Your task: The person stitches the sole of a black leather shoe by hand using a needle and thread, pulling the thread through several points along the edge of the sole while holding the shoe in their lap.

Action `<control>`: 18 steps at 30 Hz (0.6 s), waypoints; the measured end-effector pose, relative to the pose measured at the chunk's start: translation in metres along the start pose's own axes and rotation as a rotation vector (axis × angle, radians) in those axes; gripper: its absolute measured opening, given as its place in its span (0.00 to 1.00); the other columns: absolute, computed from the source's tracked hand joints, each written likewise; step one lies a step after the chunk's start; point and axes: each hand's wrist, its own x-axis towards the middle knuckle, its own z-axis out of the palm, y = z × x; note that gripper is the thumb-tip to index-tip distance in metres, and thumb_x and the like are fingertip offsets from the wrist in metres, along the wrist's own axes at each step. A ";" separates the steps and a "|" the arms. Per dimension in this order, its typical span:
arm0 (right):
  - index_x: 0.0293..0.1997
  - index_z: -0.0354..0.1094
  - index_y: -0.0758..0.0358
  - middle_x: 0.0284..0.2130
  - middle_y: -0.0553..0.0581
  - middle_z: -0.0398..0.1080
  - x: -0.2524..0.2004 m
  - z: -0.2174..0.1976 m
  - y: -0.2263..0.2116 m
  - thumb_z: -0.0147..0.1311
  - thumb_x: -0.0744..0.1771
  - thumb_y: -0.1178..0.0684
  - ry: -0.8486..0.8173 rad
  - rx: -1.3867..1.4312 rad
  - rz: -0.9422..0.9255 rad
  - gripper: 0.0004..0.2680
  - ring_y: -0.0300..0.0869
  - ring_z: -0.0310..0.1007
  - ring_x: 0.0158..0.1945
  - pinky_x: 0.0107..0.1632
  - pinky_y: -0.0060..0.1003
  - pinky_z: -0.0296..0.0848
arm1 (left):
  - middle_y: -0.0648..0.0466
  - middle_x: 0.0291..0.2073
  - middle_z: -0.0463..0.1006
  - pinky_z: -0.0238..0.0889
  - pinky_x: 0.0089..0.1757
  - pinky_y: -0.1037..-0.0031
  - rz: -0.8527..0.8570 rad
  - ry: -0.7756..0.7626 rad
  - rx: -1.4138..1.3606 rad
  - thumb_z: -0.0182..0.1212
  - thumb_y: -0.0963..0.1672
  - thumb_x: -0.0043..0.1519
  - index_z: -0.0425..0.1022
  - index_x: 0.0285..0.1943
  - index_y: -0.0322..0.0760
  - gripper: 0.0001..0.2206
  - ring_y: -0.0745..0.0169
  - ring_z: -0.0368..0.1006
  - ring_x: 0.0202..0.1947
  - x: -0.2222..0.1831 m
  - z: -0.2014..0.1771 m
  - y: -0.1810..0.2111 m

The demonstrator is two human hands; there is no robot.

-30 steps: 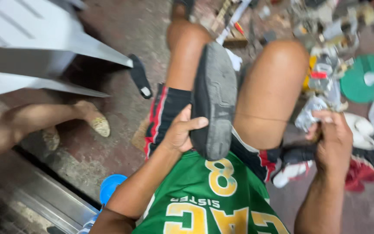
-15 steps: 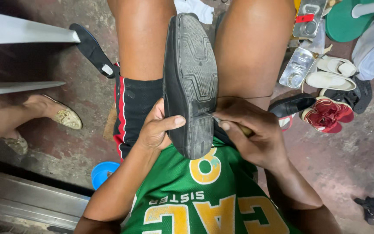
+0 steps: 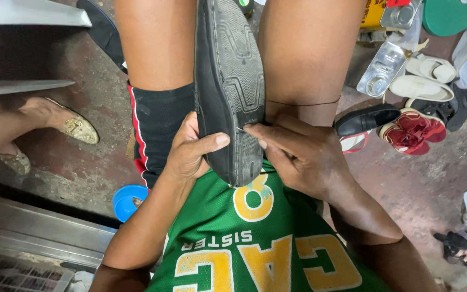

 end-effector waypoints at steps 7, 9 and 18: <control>0.54 0.74 0.62 0.42 0.58 0.76 -0.002 -0.011 -0.006 0.57 0.64 0.65 0.004 -0.146 -0.047 0.14 0.47 0.78 0.38 0.39 0.38 0.77 | 0.47 0.44 0.82 0.74 0.49 0.68 -0.039 0.066 0.123 0.67 0.35 0.58 0.77 0.54 0.26 0.14 0.61 0.80 0.43 -0.001 0.002 -0.005; 0.54 0.74 0.63 0.40 0.57 0.76 -0.003 -0.015 -0.005 0.58 0.63 0.65 -0.038 -0.149 -0.039 0.14 0.47 0.78 0.36 0.37 0.38 0.76 | 0.47 0.44 0.83 0.75 0.48 0.68 -0.047 0.074 0.148 0.68 0.35 0.58 0.77 0.52 0.26 0.14 0.62 0.80 0.42 0.000 0.004 -0.004; 0.57 0.72 0.61 0.39 0.55 0.75 0.001 -0.020 0.005 0.57 0.63 0.64 -0.117 -0.115 -0.032 0.16 0.48 0.78 0.35 0.36 0.39 0.76 | 0.48 0.44 0.83 0.74 0.49 0.69 -0.051 0.128 0.206 0.67 0.35 0.58 0.78 0.52 0.27 0.13 0.64 0.80 0.43 -0.001 0.015 0.000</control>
